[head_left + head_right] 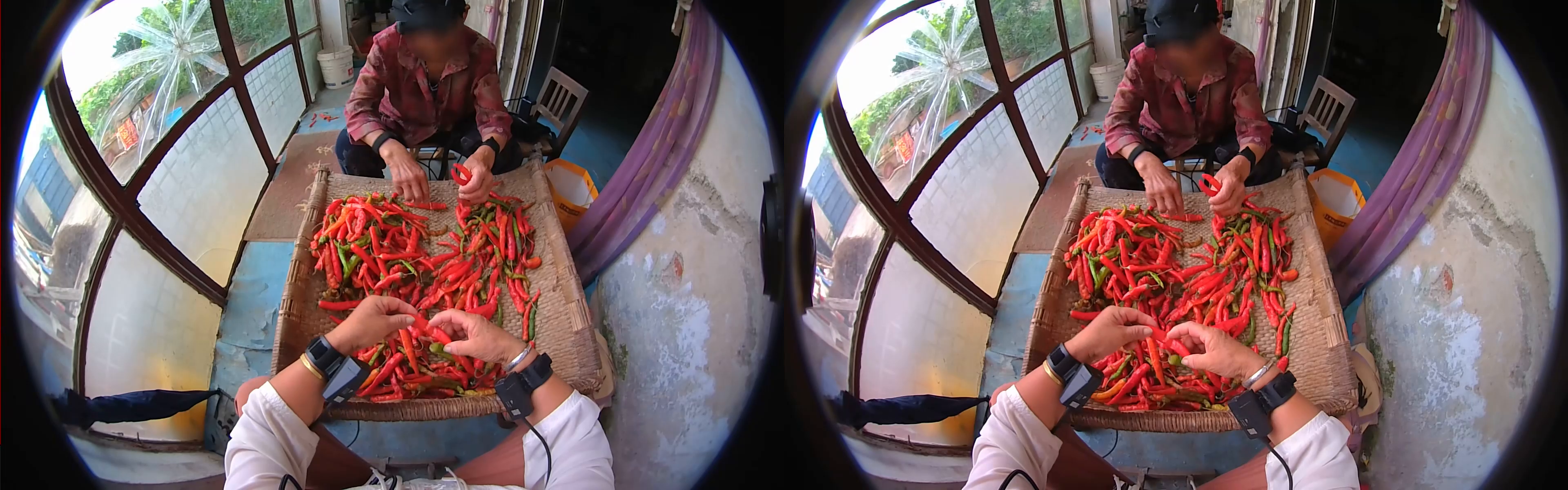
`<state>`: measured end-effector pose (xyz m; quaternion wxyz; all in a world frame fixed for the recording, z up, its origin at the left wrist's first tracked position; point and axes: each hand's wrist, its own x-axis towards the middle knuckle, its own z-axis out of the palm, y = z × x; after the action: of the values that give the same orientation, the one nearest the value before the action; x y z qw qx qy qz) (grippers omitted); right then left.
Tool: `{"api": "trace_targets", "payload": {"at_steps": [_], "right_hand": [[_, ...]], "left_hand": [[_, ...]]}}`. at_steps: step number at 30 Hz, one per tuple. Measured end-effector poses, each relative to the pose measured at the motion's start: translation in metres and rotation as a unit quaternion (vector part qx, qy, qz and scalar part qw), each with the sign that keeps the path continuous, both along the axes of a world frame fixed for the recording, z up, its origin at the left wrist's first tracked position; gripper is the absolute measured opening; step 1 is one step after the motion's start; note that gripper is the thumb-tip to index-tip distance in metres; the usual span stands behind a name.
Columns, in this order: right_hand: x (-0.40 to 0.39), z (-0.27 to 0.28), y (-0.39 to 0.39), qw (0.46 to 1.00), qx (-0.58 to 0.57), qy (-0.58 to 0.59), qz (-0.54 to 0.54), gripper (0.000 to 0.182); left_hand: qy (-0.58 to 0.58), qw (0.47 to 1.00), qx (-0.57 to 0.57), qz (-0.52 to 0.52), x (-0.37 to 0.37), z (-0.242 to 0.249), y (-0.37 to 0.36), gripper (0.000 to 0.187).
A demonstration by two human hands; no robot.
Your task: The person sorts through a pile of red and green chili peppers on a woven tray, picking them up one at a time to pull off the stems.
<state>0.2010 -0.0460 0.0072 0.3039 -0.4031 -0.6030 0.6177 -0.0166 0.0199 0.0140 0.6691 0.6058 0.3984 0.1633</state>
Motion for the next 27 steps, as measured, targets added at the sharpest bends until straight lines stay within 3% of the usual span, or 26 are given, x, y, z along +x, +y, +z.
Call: {"api": "trace_targets", "payload": {"at_steps": [6,8,10,11,12,14,15,16,18,21,25,27], "right_hand": [[0.005,0.002,0.001,0.995,-0.069,0.036,-0.064,0.032],[0.008,0.001,0.002,0.992,-0.090,-0.031,-0.083,0.024],[0.007,0.000,0.002,0.989,-0.096,-0.043,-0.103,0.021],[0.006,0.001,0.002,0.986,-0.101,-0.054,-0.122,0.018],[0.005,0.001,0.002,0.986,-0.101,-0.054,-0.122,0.018],[0.002,0.002,0.001,0.987,-0.104,-0.035,-0.119,0.018],[0.000,0.003,0.001,0.987,-0.104,-0.034,-0.119,0.018],[-0.001,0.003,0.000,0.988,-0.100,-0.003,-0.115,0.018],[-0.003,0.003,-0.002,0.988,-0.099,0.027,-0.111,0.017],[-0.003,0.003,-0.002,0.988,-0.102,0.068,-0.093,0.017],[-0.003,0.005,-0.002,0.982,-0.134,0.107,-0.076,0.015],[0.000,0.006,-0.001,0.978,-0.151,0.124,-0.068,0.015]], "left_hand": [[-0.059,0.990,0.003,0.126,-0.013,0.013,0.011,0.011],[-0.072,0.990,-0.003,0.121,-0.018,0.011,0.017,0.019],[-0.166,0.955,0.030,0.245,-0.016,0.009,0.018,0.029],[-0.147,0.950,0.104,0.255,-0.014,0.008,0.017,0.038],[-0.147,0.950,0.104,0.254,-0.013,-0.001,0.019,0.038],[-0.048,0.923,0.343,0.167,-0.012,-0.022,0.026,0.043],[-0.056,0.935,0.337,0.100,-0.008,-0.021,0.019,0.041],[-0.122,0.969,0.207,0.059,-0.001,-0.019,0.008,0.036],[-0.117,0.991,0.046,-0.041,0.010,-0.018,-0.007,0.033],[-0.055,0.991,0.045,-0.116,0.017,-0.021,-0.017,0.031],[-0.082,0.988,0.106,-0.073,0.018,-0.027,-0.021,0.024],[-0.052,0.993,0.036,-0.099,0.015,-0.019,-0.015,0.018]]}}
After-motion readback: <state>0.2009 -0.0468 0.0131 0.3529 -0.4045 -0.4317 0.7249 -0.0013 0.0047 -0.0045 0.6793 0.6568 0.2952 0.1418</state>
